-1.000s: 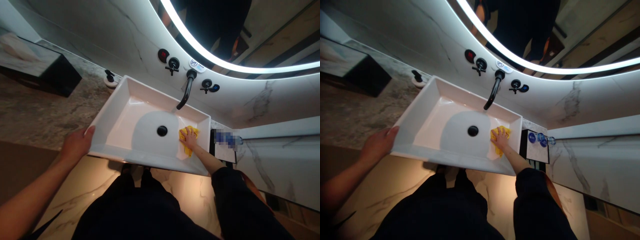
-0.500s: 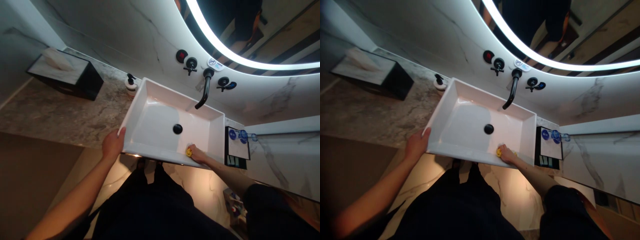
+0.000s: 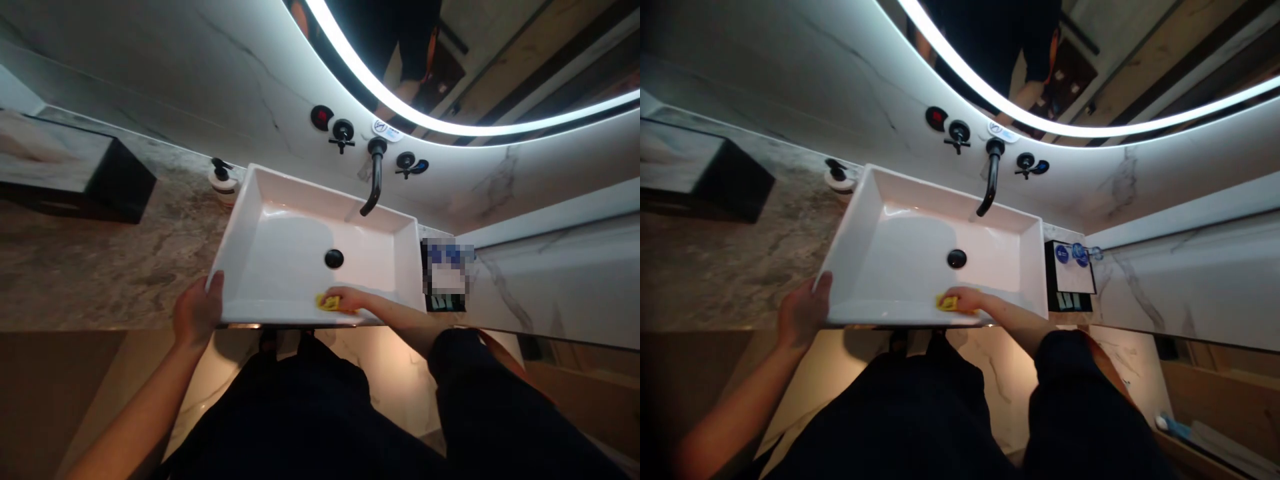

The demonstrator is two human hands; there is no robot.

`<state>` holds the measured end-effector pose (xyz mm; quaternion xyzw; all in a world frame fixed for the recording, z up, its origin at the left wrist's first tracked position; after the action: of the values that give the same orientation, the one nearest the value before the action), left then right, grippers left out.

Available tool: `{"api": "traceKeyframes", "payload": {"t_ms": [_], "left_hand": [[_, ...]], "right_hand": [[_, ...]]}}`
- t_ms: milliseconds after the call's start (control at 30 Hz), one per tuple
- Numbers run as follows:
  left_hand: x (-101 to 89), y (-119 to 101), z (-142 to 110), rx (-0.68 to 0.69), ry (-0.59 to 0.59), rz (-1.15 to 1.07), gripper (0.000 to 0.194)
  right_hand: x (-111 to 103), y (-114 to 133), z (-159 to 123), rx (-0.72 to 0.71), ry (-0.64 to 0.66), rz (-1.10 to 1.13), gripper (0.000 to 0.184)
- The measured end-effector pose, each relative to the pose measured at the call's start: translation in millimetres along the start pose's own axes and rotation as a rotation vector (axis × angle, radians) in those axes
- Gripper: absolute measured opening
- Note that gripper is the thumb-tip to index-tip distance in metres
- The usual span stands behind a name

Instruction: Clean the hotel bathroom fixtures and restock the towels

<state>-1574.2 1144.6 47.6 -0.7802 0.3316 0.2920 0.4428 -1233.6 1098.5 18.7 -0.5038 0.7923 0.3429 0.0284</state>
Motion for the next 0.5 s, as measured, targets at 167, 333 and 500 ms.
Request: {"api": "traceKeyframes", "payload": {"t_ms": [167,333,500], "left_hand": [[-0.3,-3,-1,0.012,-0.002,0.007,0.079],[-1.2,-6,-2,0.004,0.021,0.024,0.079],[-1.4,-3,0,-0.017,0.038,0.02,0.084]], "right_hand": [[-58,-136,-95,0.499,-0.103,-0.125,0.057],[-72,-139,-133,0.567,-0.125,-0.099,0.048],[-38,-114,-204,0.535,0.038,0.42,0.06]]}}
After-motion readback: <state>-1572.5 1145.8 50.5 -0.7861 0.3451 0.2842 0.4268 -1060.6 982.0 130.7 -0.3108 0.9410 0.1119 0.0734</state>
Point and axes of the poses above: each hand's wrist, its own z-axis towards the middle knuckle, its own x-axis out of the palm, y = z × x, the point moved 7 cm from there along z, towards the middle knuckle, and after that the axes turned 5 degrees about x, right-handed, at the moved point
